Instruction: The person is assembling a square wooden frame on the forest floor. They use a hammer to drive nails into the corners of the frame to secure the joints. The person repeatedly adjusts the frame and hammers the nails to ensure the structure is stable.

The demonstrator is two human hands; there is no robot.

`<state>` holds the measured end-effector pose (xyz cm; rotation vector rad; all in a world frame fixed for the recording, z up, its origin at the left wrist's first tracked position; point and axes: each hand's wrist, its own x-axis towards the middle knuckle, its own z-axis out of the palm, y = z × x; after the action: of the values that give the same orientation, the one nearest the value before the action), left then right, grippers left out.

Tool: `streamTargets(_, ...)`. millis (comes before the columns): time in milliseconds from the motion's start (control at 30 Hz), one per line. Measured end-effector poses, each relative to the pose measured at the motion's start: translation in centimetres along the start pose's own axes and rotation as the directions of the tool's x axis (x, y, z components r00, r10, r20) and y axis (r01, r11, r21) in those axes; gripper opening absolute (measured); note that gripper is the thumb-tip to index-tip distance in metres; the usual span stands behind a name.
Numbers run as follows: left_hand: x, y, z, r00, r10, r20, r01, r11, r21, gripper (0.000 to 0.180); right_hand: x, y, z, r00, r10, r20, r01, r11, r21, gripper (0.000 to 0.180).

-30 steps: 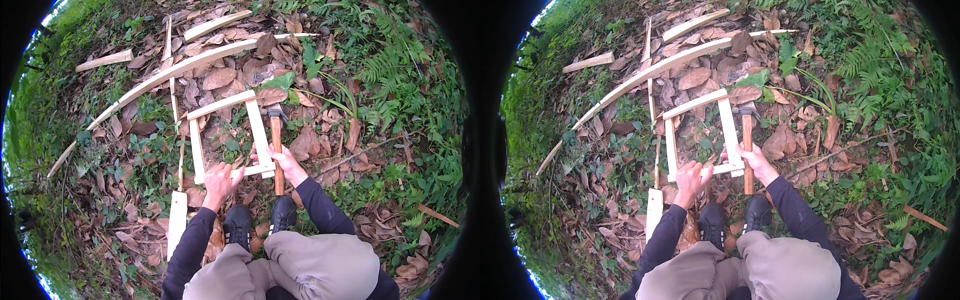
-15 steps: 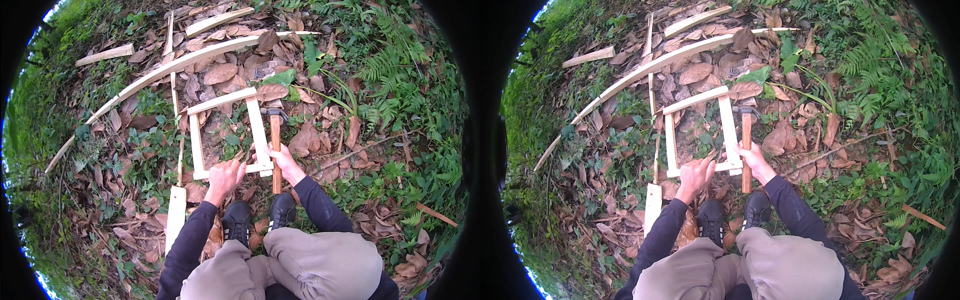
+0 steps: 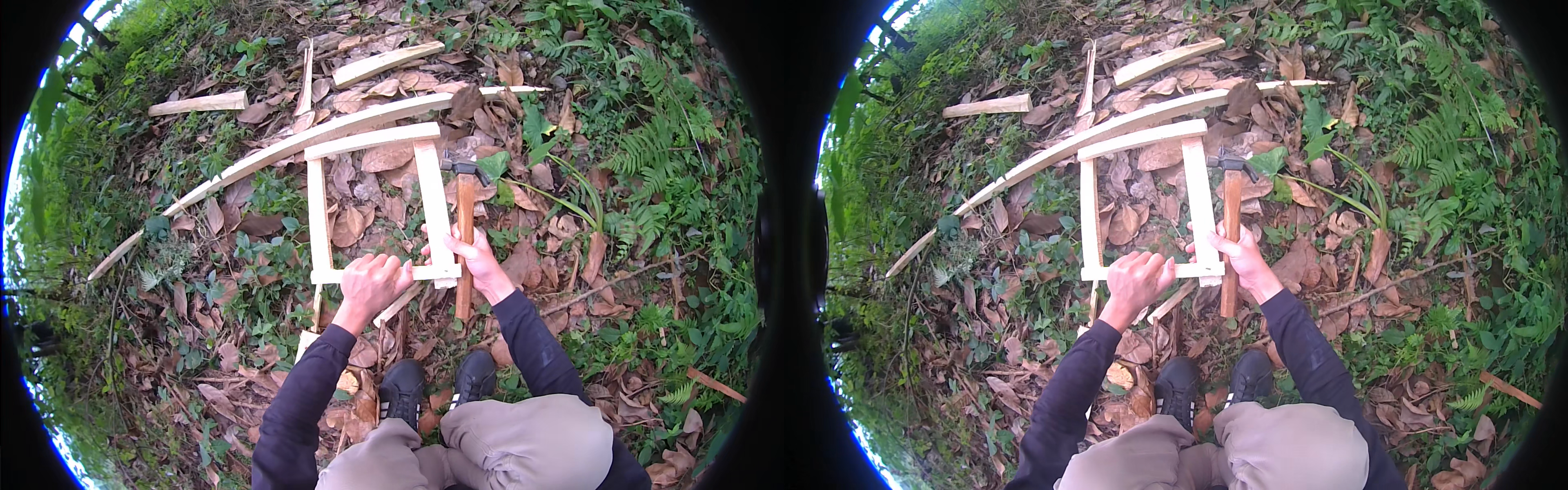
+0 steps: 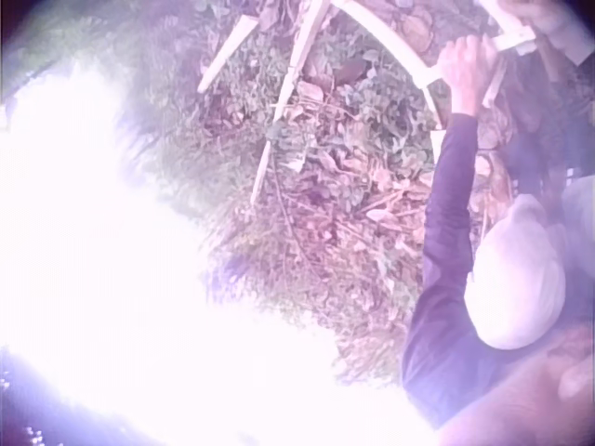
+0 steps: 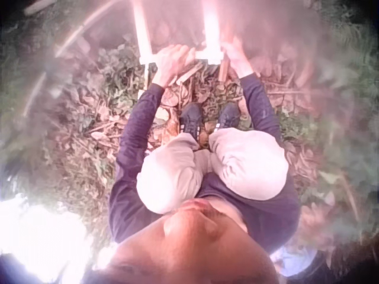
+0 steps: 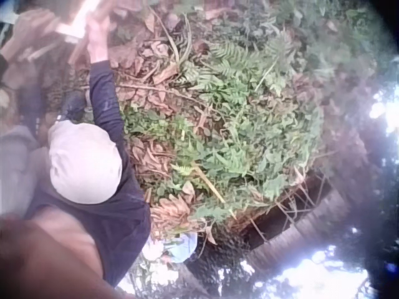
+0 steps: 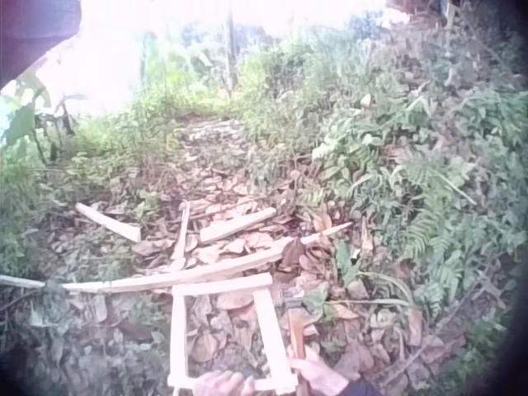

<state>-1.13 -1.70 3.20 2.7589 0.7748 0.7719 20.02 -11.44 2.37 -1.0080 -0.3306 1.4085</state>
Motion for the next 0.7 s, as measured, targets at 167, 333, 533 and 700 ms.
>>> streamTargets(167, 0.5, -2.7, 1.5, 1.0, -0.019, -0.022, 0.02, 0.999, 0.042, 0.033, 4.2, 1.2, -0.2, 0.999, 0.043, 0.01, -0.043, 0.999, -0.024, 0.013)
streamTargets(333, -0.3, -3.5, 2.1, 0.997, -0.072, 0.02, 0.071, 0.996, 0.054, 0.033, 6.0, 2.4, -0.6, 0.996, 0.074, 0.053, -0.071, 0.996, -0.06, 0.012)
streamTargets(533, -1.3, -4.6, 4.1, 0.99, -0.134, 0.036, 0.132, 0.99, 0.059, 0.031, 8.6, 4.5, -2.0, 0.987, 0.158, 0.025, -0.154, 0.982, -0.111, 0.011)
streamTargets(700, -0.9, -5.2, 7.0, 0.981, -0.192, 0.007, 0.191, 0.98, 0.05, 0.033, 11.1, 4.3, -3.9, 0.986, -0.011, -0.168, -0.085, 0.829, -0.552, 0.021)
